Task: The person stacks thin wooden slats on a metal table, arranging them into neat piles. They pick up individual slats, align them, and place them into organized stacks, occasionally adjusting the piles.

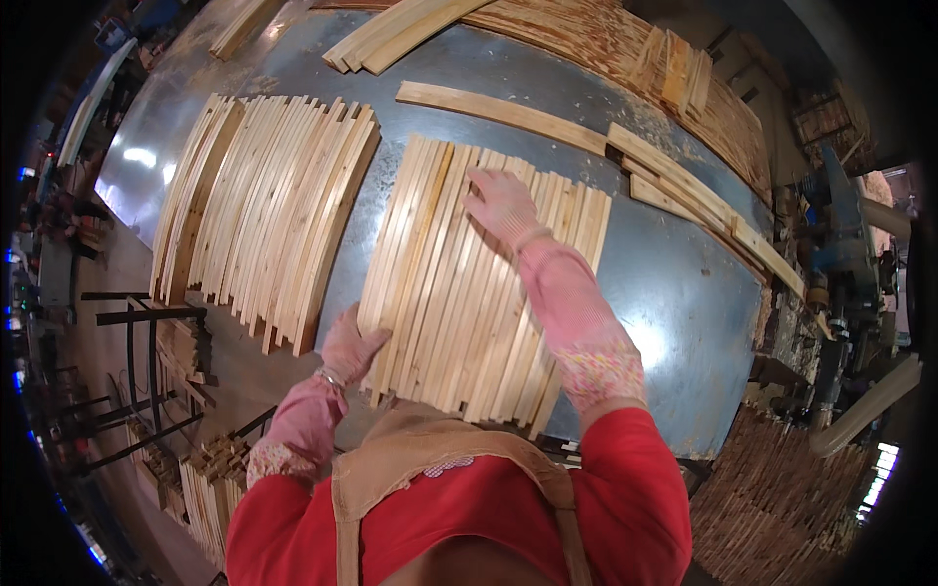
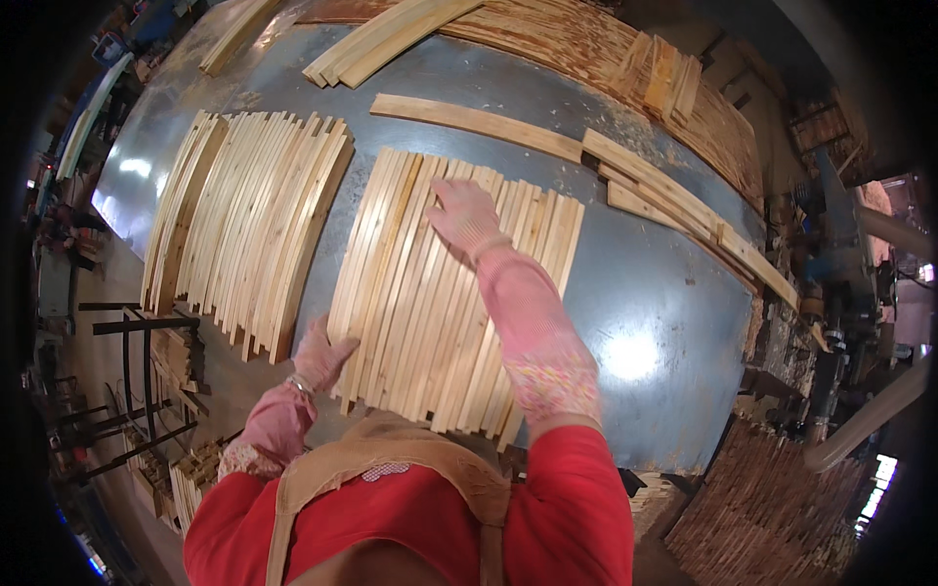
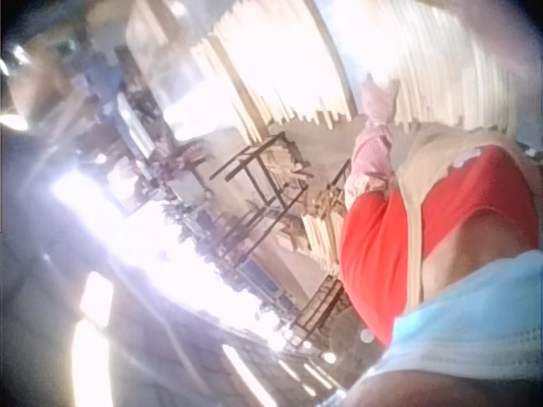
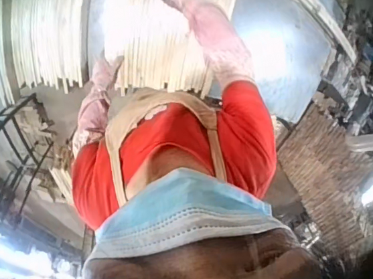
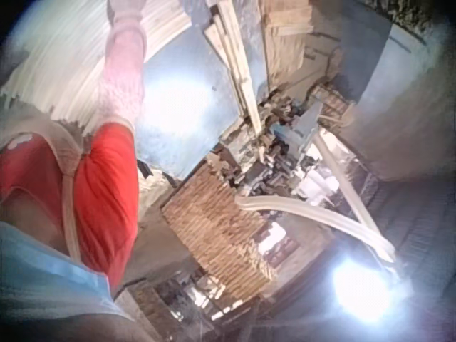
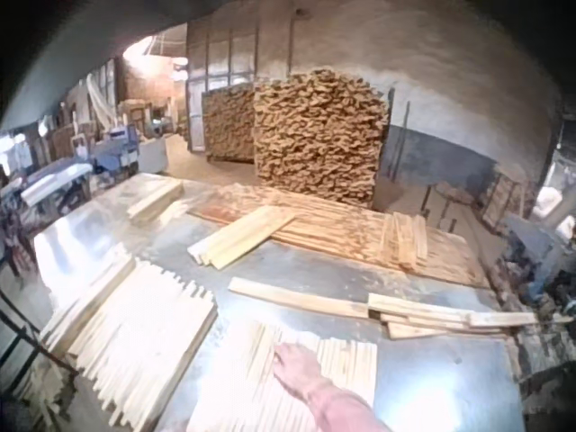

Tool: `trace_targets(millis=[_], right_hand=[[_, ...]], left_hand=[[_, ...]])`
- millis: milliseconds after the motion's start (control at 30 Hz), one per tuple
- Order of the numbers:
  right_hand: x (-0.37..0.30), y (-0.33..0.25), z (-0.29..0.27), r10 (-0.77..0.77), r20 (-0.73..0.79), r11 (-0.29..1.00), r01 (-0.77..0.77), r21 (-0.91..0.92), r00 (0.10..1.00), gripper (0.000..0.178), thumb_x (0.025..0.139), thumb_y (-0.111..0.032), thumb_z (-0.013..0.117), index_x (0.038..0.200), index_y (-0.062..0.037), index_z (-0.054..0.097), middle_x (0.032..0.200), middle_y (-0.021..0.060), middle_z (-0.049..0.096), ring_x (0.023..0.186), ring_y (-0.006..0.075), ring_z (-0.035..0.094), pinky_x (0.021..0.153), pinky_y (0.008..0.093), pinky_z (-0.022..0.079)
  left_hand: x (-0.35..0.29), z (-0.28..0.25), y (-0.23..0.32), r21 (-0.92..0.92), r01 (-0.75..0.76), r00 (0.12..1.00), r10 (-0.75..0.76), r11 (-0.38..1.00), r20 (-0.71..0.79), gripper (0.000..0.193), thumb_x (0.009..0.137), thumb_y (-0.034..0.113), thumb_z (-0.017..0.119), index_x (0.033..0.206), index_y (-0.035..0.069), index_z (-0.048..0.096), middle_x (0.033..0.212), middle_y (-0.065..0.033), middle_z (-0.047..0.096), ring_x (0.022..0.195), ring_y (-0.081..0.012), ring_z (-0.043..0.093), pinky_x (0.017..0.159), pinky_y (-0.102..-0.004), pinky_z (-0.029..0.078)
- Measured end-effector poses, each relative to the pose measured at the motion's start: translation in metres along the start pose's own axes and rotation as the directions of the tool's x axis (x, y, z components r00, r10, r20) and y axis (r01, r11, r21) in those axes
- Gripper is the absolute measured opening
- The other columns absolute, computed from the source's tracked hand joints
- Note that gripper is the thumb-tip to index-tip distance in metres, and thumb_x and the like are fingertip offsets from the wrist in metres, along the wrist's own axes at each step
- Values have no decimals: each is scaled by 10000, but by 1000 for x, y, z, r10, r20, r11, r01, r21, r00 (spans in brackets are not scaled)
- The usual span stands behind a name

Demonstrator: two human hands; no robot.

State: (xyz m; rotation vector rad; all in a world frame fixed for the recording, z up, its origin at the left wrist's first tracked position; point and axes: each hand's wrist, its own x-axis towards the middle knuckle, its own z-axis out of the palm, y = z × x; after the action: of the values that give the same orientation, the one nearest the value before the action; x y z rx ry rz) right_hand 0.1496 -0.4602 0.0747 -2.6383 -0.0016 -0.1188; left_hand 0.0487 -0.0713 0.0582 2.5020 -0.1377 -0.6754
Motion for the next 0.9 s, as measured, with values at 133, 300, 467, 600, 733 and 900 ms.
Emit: trace_targets(millis=[133, 300, 467, 600, 733, 900], right_hand=[[111, -15, 27, 156, 148, 960, -115, -255, 977, 555, 972, -438, 610, 1382, -76, 705, 1374, 150, 708, 1313, 373, 617, 1126, 465, 481], [143, -25, 21, 298, 336, 937, -207, -281, 893, 524, 989, -515, 582, 1168, -90, 830, 1343, 139, 743, 1398, 359, 585, 1143, 493, 457], [105, -56, -5, 145, -48, 987, -148, -66, 988, 461, 952, -485, 715, 1114, -64, 809, 1313, 159, 736, 1312, 365, 628, 1135, 469, 477], [54, -86, 7, 369, -319, 874, -209, 438, 873, 531, 957, -405, 779, 1314, -14, 735, 1398, 200, 690, 1381, 385, 584, 1137, 488, 491], [15, -139, 2, 483, -24, 501, -253, 828, 875, 835, 951, -301, 804, 1619, -4, 398, 1464, 279, 617, 1375, 364, 604, 1129, 440, 518], [-25, -173, 40, 526, 125, 592, -468, 656, 841, 980, 941, -342, 813, 1690, -33, 260, 1373, 228, 662, 1277, 371, 666, 1104, 466, 520]], left_hand=[[4, 0, -11, 74, 37, 999, -39, 997, 15, 994, 827, 557, 843, 1574, 8, 485, 1411, -259, 601, 1293, -448, 605, 1114, -490, 496], [13, 5, -15, -99, 90, 995, -84, 991, 62, 828, 899, 441, 802, 1540, -5, 527, 1370, -261, 622, 1288, -426, 600, 1113, -480, 496], [13, 16, -44, -252, -29, 1000, 27, 967, -12, 680, 1001, 421, 652, 1513, -14, 553, 1336, -282, 630, 1253, -458, 598, 1102, -520, 473], [20, 17, -54, -265, -62, 996, 78, 962, 48, 655, 1021, 414, 608, 1516, -10, 548, 1320, -293, 625, 1241, -481, 589, 1096, -538, 464], [14, 14, -39, -146, -26, 1000, 23, 989, -20, 678, 1013, 440, 620, 1525, 2, 540, 1320, -297, 625, 1223, -494, 596, 1081, -537, 478], [9, 1, -25, -39, -39, 999, 38, 998, -7, 696, 1014, 468, 639, 1523, 3, 541, 1403, -308, 605, 1263, -466, 613, 1070, -506, 500]])
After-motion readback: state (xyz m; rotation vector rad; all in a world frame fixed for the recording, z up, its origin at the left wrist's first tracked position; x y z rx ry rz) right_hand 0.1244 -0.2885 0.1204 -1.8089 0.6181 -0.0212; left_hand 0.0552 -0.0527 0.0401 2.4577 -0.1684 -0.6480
